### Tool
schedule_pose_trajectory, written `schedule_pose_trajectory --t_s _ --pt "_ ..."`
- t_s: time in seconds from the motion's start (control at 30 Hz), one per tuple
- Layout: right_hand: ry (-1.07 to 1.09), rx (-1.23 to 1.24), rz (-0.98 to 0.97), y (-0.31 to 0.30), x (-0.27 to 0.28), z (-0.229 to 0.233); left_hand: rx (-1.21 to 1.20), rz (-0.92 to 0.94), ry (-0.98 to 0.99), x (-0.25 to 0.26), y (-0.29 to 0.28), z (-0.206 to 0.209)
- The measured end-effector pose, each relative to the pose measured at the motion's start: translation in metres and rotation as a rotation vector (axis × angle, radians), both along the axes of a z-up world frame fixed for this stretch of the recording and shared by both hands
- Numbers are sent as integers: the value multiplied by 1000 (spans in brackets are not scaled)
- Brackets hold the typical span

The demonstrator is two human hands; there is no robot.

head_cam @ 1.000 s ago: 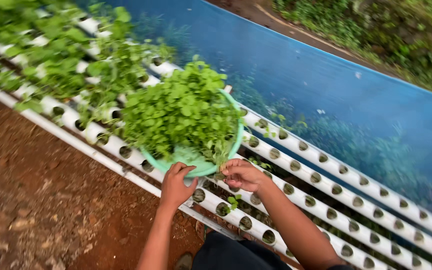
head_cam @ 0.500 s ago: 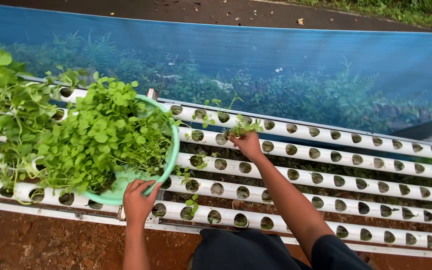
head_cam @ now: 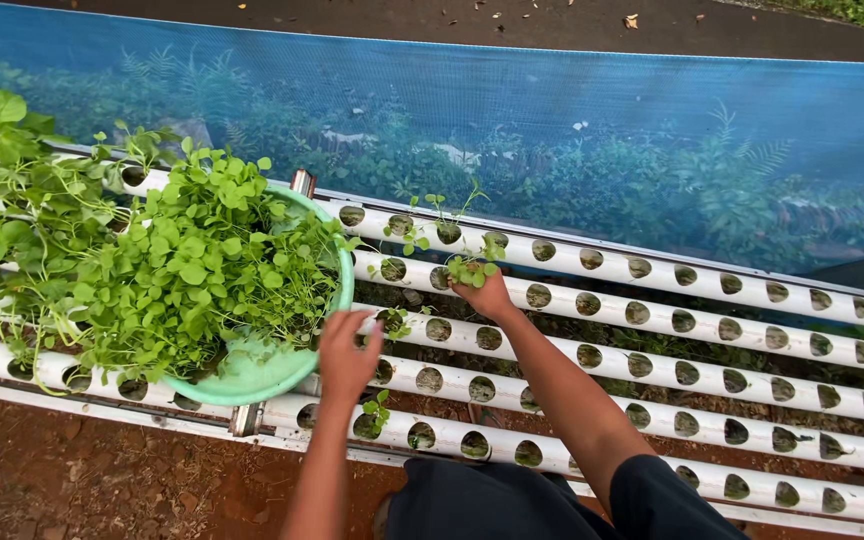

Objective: The person takes small green seedlings from a green basin and places them one by one into the holes of a white PVC hydroponic pipe. The person continues this process along the length of the pipe.

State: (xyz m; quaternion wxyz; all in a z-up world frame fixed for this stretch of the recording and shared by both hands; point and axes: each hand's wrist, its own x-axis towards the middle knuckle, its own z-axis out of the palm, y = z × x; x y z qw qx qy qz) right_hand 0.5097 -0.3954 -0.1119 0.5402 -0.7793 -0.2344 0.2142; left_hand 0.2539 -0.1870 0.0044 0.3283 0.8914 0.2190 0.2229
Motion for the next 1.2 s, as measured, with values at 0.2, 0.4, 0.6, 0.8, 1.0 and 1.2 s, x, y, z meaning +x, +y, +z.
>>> schedule_pose_trajectory --t_s 0.2,0.4,0.6,0.8,1.0,1.2 --pt "-20 77 74 -4 1 11 -302 -223 351 120 -34 -13" --pt "-14 224 192 -5 24 -36 -344 -339 397 150 -25 -56" --pt "-34 262 228 -9 25 -50 -417 -307 299 146 -22 -77" --pt "107 231 257 -10 8 21 -544 -255 202 139 -26 -86" --pt "164 149 211 -11 10 18 -618 -195 189 141 -29 -103" --pt "181 147 232 -12 8 26 -703 -98 181 132 -37 -104"
